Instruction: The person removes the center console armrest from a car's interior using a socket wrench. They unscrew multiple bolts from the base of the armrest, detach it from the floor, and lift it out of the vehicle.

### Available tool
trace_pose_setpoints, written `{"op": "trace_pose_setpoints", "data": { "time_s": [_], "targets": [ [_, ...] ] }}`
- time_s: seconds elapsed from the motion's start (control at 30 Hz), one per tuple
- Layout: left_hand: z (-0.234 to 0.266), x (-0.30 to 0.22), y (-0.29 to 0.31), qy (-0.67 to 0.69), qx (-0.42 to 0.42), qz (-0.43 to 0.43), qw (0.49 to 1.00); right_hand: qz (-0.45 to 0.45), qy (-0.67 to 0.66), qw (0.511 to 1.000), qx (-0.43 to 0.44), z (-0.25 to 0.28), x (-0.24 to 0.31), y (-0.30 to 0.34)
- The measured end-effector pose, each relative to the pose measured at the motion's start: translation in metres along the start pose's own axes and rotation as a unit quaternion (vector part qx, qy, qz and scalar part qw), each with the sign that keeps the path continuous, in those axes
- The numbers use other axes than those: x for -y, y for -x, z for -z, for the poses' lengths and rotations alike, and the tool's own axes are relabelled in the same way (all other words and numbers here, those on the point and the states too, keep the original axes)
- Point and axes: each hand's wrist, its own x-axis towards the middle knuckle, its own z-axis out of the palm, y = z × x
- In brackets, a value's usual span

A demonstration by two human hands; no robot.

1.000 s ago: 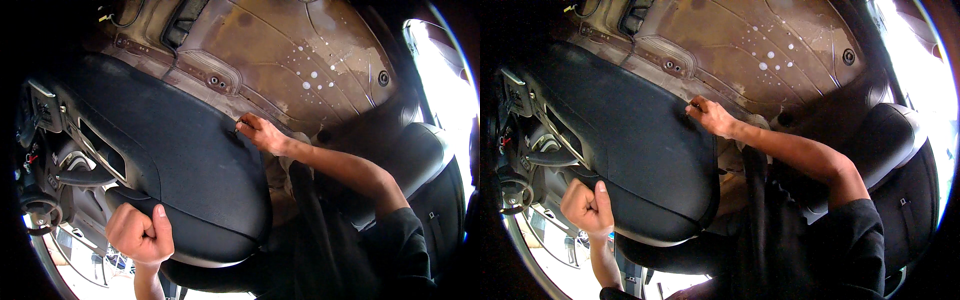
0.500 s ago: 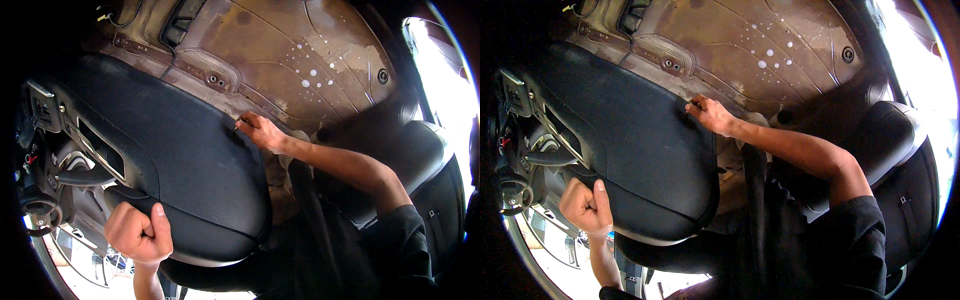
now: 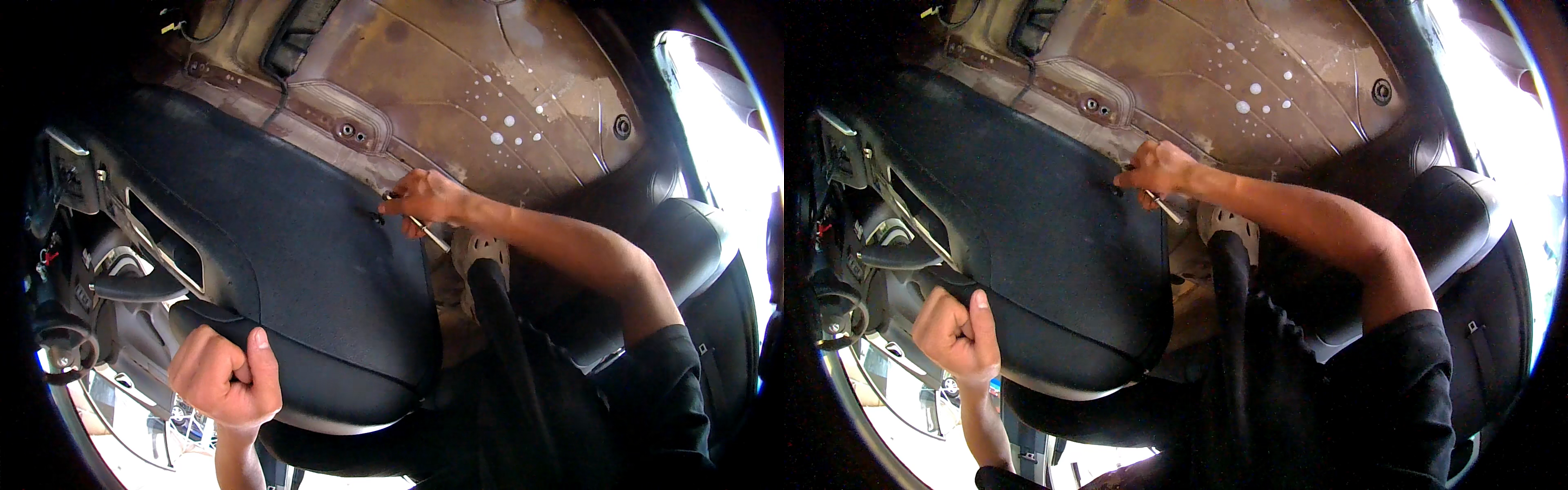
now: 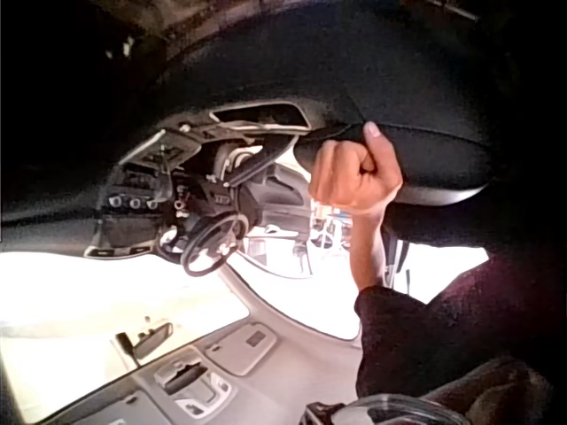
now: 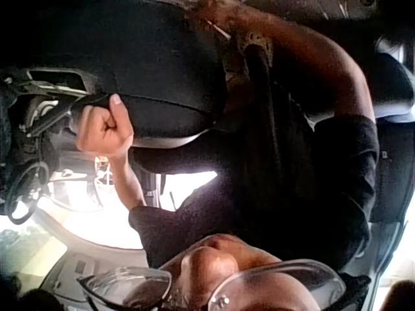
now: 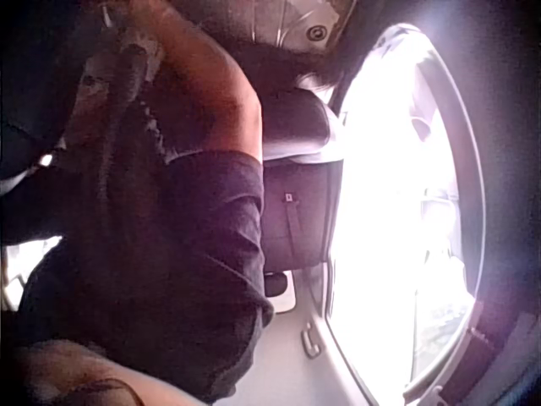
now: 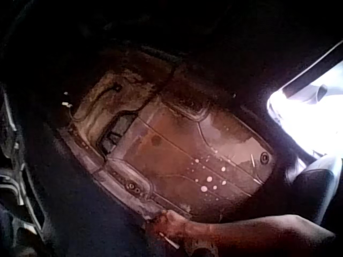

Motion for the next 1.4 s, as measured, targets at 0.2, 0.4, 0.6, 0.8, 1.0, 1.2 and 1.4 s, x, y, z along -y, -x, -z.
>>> {"op": "trace_pose_setpoints", "data": {
  "time_s": [0.2, 0.4, 0.6, 0.8, 1.0, 1.2, 1.4],
  "targets": [
    [0.002, -0.001, -0.002, 0.003, 0.01, 0.002, 1.0, 0.247, 0.275, 0.929, -0.014, 0.019, -0.012, -0.015],
    [0.0, -0.002, -0.003, 0.011, 0.004, 0.0, 1.0, 0.446, 0.295, 0.842, -0.074, 0.023, -0.035, -0.034],
    [0.002, -0.002, -0.003, 0.018, 0.007, 0.007, 1.0, -0.044, 0.011, 0.996, 0.076, 0.011, -0.002, -0.004],
    [0.002, -0.003, -0.008, 0.012, -0.002, -0.005, 1.0, 0.314, 0.187, 0.928, -0.068, 0.016, -0.033, -0.014],
    [0.004, 0.0, -0.003, 0.014, -0.009, -0.013, 1.0, 0.097, 0.129, 0.985, 0.061, 0.013, -0.016, -0.017],
    [0.003, -0.006, -0.02, 0.06, -0.035, -0.03, 0.997, 0.316, 0.185, 0.928, -0.069, 0.011, -0.027, -0.012],
    [0.012, 0.004, -0.002, 0.03, -0.05, -0.025, 0.998, 0.186, 0.182, 0.966, -0.004, 0.0, -0.019, -0.013]
  ]
}}
